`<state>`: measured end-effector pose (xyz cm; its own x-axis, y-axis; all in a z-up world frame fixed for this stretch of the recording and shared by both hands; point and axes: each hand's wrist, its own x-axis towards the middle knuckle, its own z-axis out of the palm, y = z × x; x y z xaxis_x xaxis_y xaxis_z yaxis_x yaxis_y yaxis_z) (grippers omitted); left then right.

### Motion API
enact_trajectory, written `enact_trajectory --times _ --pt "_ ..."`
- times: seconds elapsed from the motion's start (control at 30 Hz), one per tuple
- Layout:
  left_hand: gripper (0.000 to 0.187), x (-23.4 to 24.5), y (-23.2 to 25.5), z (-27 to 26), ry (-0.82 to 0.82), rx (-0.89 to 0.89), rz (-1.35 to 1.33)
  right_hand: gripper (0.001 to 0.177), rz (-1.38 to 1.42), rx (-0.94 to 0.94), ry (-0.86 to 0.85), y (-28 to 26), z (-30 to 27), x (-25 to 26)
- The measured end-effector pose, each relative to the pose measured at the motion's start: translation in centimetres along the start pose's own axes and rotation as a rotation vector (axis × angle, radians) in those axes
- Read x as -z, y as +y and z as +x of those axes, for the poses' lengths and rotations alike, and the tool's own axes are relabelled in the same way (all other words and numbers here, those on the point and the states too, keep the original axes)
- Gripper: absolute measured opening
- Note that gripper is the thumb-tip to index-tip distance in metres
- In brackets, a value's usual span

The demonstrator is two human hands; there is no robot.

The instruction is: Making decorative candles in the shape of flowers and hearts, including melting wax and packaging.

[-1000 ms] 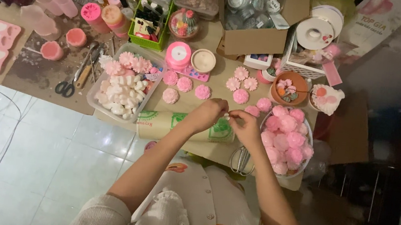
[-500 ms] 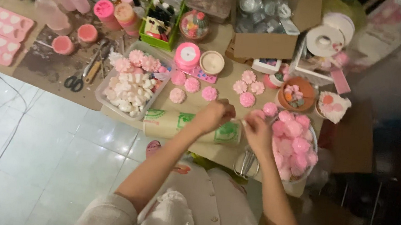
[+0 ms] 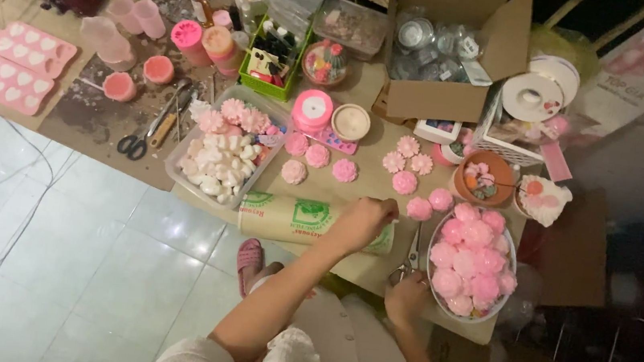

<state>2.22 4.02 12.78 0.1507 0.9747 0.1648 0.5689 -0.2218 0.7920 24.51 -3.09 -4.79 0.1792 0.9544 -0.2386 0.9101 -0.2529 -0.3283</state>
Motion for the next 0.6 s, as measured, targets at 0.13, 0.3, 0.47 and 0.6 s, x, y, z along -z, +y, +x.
enact_trajectory --times 0.13,0.3,0.47,0.6 --pt "0.012 0.8 0.0 0.2 -0.006 0.005 0.014 0.065 -0.001 0.127 0.256 2.8 0.0 -2.4" --pt "0.011 -0.6 -1.3 0.4 -0.013 -0.032 0.048 0.075 0.109 0.056 0.125 4.2 1.0 -2.5" --pt "0.01 0.3 -0.5 0.2 0.0 -0.066 0.034 0.068 0.055 -0.003 -0.081 6.3 2.1 -3.5" --pt "0.011 1.4 0.0 0.3 -0.048 -0.037 0.031 0.043 0.393 -0.109 -0.167 9.7 1.0 -3.7"
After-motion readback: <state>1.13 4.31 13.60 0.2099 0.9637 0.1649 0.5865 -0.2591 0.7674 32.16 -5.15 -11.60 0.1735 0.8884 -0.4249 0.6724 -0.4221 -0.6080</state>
